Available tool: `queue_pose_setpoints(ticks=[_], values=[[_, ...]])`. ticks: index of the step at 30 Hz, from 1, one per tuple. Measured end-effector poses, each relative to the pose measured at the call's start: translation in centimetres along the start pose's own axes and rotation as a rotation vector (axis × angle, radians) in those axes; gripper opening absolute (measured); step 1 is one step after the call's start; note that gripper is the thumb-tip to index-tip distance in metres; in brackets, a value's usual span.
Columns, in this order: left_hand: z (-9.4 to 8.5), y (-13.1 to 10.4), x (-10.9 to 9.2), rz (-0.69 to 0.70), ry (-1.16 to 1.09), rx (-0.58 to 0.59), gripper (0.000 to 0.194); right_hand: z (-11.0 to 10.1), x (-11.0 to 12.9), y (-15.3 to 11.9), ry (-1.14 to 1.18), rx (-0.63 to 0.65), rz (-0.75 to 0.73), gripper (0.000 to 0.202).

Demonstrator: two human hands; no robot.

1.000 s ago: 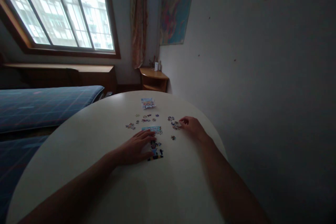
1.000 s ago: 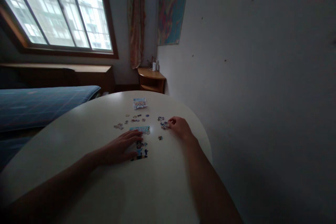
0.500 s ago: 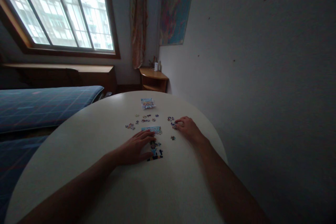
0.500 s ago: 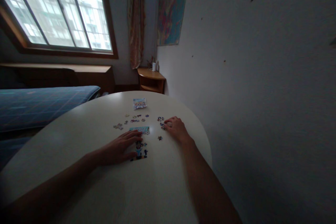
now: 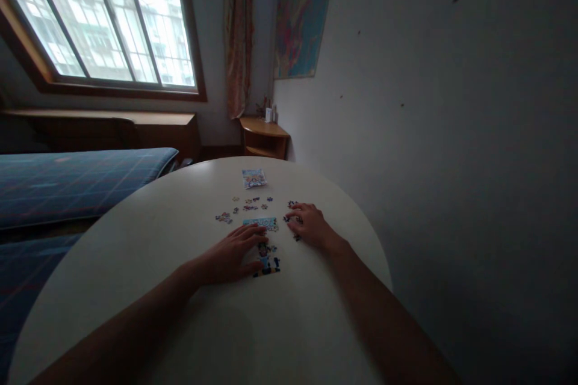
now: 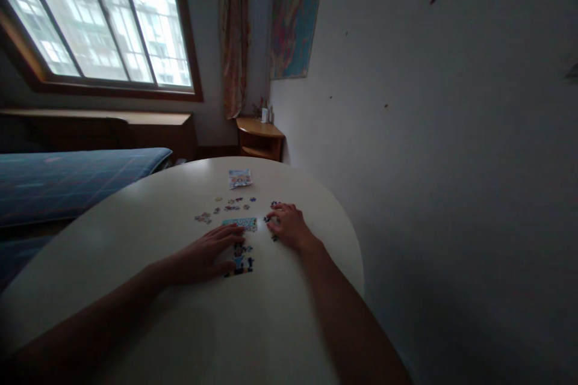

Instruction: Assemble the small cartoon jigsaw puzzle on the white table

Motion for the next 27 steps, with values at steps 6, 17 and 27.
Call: queue_pose_setpoints(ticks=[6, 17, 27], values=[[-0.09, 0.02, -0.09, 0.002, 0.007, 0.002, 0.052, -0.35, 0.49, -0.04, 0.01, -0.016, -0.013, 0.019], [-0.21, 0.03, -0.18, -0.005, -0.023, -0.01, 0.051, -0.64, -0.26, 0.25, 0.046, -0.064, -0.023, 0.012], [-0.12, 0.09, -0.06, -0.016, -0.009, 0.007, 0.052, -0.05, 0.01, -0.11, 0.087, 0.055, -0.076, 0.019]])
Point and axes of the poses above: each hand's wrist, its own y-axis towards the middle knuckle, its own z-axis out of the palm, x = y × z, the point moved 4 cm from there along y, towards the middle knuckle, and after that the axes turned 1 degree about y, right-handed, at the moved point
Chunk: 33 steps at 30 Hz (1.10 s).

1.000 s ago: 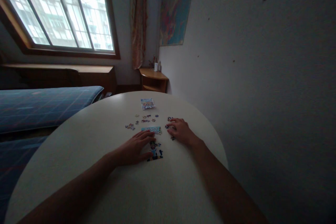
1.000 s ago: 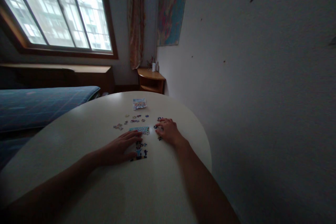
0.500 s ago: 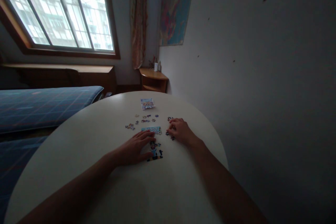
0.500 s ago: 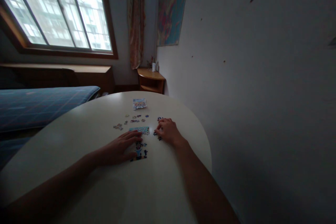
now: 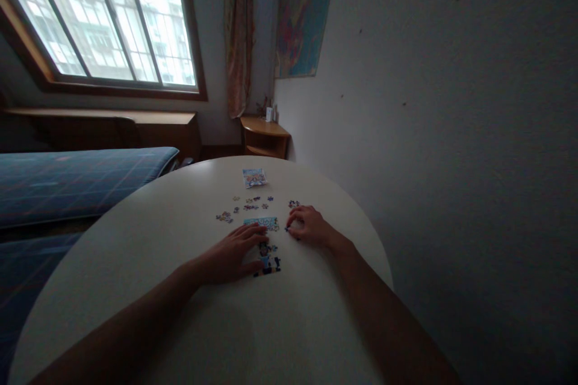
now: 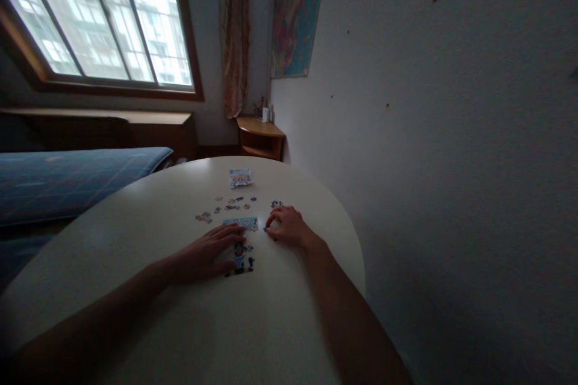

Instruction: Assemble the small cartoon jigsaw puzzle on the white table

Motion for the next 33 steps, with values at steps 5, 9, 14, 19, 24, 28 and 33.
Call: queue_pose_setpoints(ticks=[5, 9, 14, 19, 24, 28, 33], values=[[0.1, 0.0, 0.1, 0.006, -0.011, -0.011, 0.052, 0.1, -0.2, 0.2, 0.021, 0.019, 0.016, 0.017], [0.3, -0.1, 0.4, 0.012, -0.017, -0.018, 0.053, 0.0, -0.2, 0.3, 0.037, 0.028, 0.007, 0.016], [0.2, -0.1, 0.4, 0.004, -0.012, -0.006, 0.053, -0.3, 0.0, 0.2, 0.059, 0.014, -0.015, 0.012], [0.1, -0.1, 0.1, -0.004, 0.004, 0.023, 0.052, -0.5, 1.0, -0.1, 0.043, 0.065, -0.041, 0.017], [0.1, 0.0, 0.1, -0.007, -0.003, 0.009, 0.051, -0.7, 1.1, -0.2, 0.015, 0.075, -0.018, 0.017], [0.0, 0.0, 0.0, -0.012, -0.006, 0.011, 0.051, -0.7, 1.0, -0.1, 0.017, 0.099, -0.026, 0.017], [0.1, 0.0, 0.1, -0.008, 0.01, 0.018, 0.053, -0.6, 1.4, 0.0, 0.019, 0.147, -0.022, 0.016]])
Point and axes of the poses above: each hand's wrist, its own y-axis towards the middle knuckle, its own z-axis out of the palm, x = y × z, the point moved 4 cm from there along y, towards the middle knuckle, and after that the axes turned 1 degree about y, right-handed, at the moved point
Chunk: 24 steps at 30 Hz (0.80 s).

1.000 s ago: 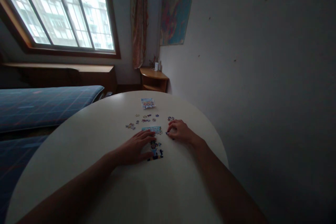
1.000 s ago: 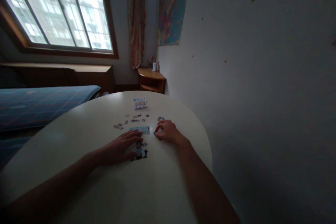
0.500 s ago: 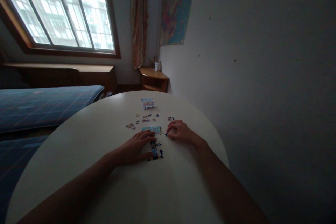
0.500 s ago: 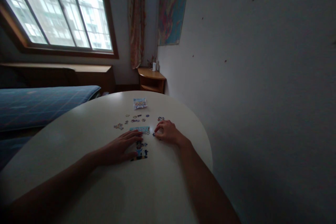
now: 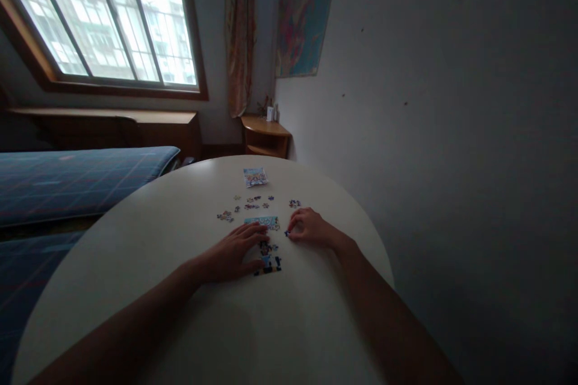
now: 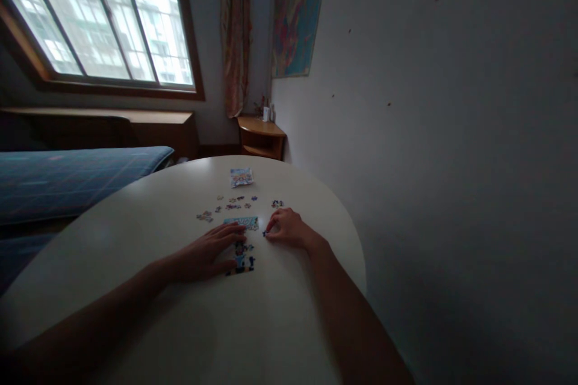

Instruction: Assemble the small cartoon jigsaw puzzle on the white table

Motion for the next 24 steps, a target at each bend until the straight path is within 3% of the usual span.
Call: queue_pose_setpoints(ticks=[8, 14, 24], values=[[0.2, -0.1, 0.2, 0.018, 0.007, -0.006, 0.051, 0.0, 1.0, -0.2, -0.002, 0.051, -0.008, 0.013], [0.1, -0.1, 0.1, 0.001, 0.004, 0.009, 0.052, 0.0, 1.2, -0.2, -0.035, 0.048, 0.025, 0.024], [0.1, -0.1, 0.2, 0.013, 0.011, -0.012, 0.051, 0.2, 2.0, -0.4, -0.007, 0.106, -0.03, 0.018]])
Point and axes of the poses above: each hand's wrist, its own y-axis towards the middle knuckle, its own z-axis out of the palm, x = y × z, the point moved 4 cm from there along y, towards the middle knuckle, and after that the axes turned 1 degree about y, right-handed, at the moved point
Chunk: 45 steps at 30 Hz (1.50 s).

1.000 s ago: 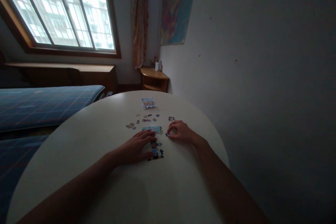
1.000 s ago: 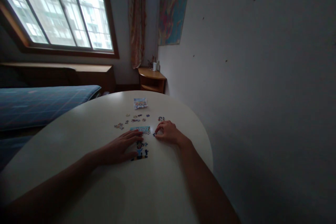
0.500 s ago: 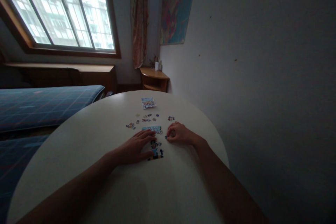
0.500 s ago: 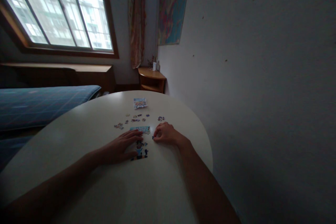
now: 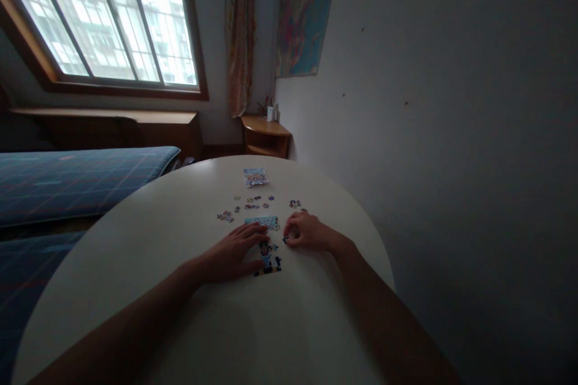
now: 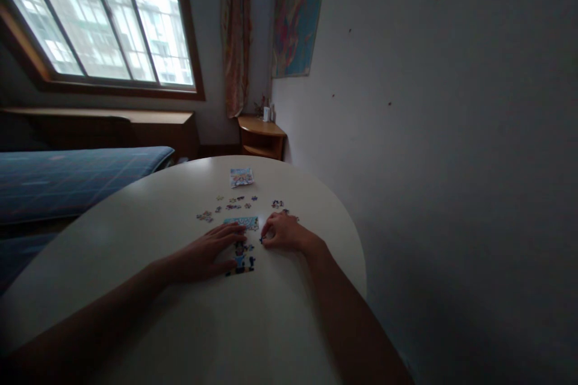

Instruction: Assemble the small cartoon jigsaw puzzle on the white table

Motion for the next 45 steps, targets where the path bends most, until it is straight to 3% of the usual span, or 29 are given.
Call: queue_pose_setpoints(ticks=[5, 10, 20, 30, 41, 45], values=[[0.1, -0.1, 0.1, 0.009, -0.01, -0.006, 0.052, 0.3, 0.3, 0.0, 0.014, 0.013, -0.087, 0.019], [0.0, 0.0, 0.0, 0.004, -0.003, -0.002, 0.052, 0.1, 0.8, -0.3, 0.03, 0.023, -0.039, 0.019], [-0.3, 0.0, -0.4, -0.001, -0.003, 0.001, 0.049, 0.4, 2.1, -0.6, 0.398, 0.148, -0.149, 0.015], [-0.3, 0.1, -0.5, 0.021, -0.026, -0.017, 0.047, 1.2, 2.6, -0.4, 0.358, 0.129, -0.17, 0.014], [0.0, 0.0, -0.2, 0.027, -0.005, -0.016, 0.048, 0.8, 3.6, -0.4, 0.322, 0.105, -0.257, 0.025], [-0.1, 0.1, -0.3, 0.038, -0.024, -0.014, 0.049, 1.3, 3.0, -0.2, 0.397, 0.109, -0.201, 0.023]])
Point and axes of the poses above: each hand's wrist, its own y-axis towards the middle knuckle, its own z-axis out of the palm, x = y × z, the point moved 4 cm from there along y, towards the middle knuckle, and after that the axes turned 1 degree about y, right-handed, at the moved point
